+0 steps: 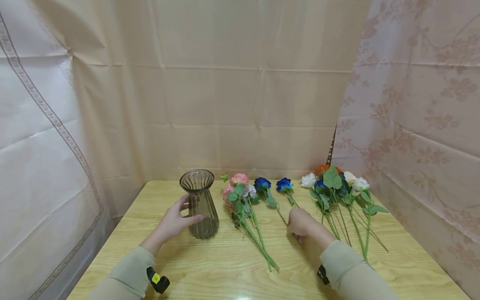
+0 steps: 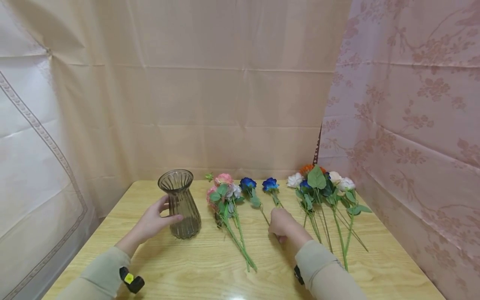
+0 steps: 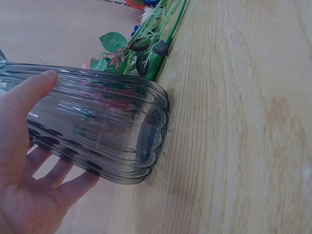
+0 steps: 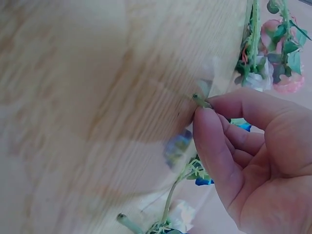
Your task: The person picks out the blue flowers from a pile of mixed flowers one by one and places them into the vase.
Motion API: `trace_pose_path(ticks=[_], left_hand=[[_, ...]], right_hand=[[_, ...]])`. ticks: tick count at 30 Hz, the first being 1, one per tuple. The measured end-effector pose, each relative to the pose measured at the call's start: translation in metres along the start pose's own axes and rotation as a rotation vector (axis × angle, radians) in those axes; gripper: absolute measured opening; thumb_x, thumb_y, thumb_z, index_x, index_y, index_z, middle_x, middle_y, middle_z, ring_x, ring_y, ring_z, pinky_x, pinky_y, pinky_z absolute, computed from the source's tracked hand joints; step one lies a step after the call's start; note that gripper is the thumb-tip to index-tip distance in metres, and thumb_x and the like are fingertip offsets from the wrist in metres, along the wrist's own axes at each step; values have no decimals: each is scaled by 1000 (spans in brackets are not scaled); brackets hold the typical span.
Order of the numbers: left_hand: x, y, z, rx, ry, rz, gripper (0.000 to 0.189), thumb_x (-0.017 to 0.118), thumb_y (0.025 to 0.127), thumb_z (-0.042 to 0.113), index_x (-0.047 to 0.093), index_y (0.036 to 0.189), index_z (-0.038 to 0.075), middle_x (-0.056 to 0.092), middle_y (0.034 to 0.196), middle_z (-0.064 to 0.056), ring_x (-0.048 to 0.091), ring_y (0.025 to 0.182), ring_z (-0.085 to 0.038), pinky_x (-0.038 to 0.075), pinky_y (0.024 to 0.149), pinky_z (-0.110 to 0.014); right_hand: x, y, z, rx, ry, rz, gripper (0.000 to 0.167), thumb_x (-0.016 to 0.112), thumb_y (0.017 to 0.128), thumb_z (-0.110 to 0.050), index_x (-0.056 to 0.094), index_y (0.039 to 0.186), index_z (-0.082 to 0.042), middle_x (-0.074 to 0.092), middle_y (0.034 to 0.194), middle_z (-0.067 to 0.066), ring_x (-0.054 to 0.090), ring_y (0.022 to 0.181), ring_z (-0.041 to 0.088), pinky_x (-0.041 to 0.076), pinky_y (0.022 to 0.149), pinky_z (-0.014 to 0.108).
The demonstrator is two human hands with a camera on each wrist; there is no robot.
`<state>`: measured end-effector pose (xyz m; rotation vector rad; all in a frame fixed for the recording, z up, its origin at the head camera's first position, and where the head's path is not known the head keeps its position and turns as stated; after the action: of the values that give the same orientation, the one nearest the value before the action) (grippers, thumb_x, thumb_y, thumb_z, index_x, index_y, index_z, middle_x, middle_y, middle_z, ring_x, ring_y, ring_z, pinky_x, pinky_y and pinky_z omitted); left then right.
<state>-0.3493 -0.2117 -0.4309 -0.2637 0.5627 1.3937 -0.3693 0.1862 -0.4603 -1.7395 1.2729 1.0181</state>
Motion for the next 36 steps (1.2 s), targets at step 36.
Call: trace_pose_path(ticks=[36], left_hand=[[1, 2, -3, 7, -22, 2, 102, 84, 84, 46, 27, 161, 12, 39, 157, -17, 41, 140, -42, 43, 106, -61]], right_hand=[[-18, -9, -10, 30, 544, 2, 11, 59, 98, -1, 63, 104, 6, 60, 82, 13, 60, 72, 23, 60, 56, 39]])
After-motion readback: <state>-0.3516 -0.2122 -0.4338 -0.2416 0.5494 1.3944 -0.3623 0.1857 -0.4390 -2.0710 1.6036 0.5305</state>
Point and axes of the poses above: each hand's wrist, its own y-axis towards the middle knuckle, its own x-axis out of the palm, z = x × y, the point moved 7 cm from there along y, towards the middle knuckle
